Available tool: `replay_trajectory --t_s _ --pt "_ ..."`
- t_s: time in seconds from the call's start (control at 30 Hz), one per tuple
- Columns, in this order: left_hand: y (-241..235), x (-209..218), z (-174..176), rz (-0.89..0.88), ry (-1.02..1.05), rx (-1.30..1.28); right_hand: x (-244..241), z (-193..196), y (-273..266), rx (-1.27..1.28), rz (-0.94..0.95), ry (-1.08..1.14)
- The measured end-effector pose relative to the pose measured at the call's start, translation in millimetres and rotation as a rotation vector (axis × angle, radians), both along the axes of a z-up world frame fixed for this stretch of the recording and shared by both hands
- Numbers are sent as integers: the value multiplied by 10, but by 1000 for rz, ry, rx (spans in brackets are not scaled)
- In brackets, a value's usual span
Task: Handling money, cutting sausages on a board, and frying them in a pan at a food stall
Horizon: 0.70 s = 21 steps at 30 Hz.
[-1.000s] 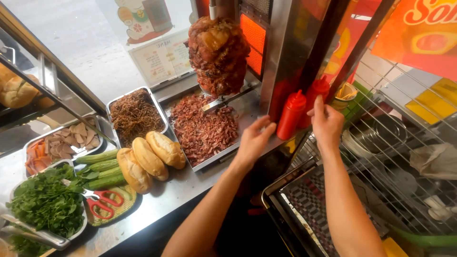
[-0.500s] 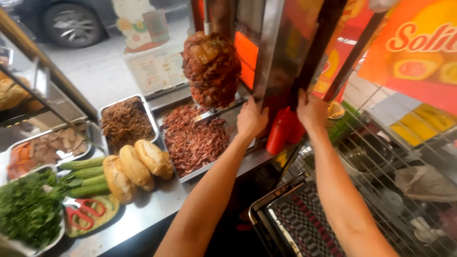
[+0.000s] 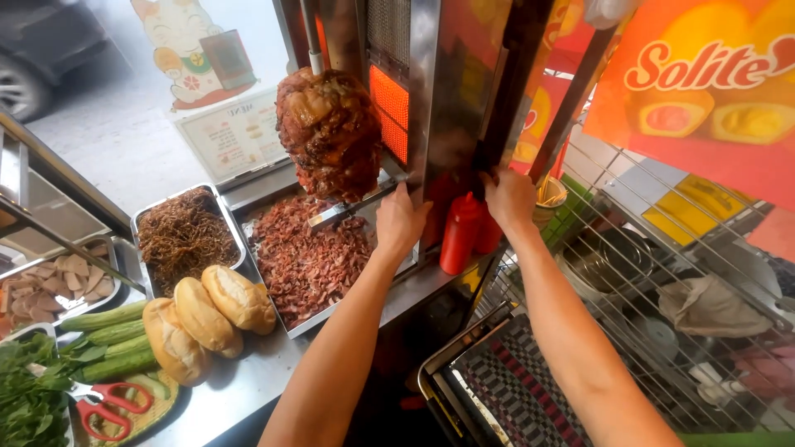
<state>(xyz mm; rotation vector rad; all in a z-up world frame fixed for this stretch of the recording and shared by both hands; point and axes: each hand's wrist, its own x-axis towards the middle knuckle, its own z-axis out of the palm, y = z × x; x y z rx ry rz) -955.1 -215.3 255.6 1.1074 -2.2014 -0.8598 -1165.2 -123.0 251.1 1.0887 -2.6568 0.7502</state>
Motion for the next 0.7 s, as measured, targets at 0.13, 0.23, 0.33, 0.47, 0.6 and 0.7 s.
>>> replay_trajectory --t_s 0.13,0.23,0.33,0.47,0.6,0.7 --pt "146 85 129 -22 34 19 13 32 46 -33 15 -40" --pt "43 -18 -183 -34 -47 48 44 101 74 -68 32 -78" --pt "-17 -210 -706 -63 -191 135 -12 104 87 -56 23 -79" --pt "325 -124 -893 -217 -354 266 -202 -82 -56 -28 -23 -33" --pt "908 725 -398 -458 -118 569 -291 -138 -51 -4 13 -9" --pt "1144 1311 -258 -500 17 727 -319 -179 -46 32 30 -34"
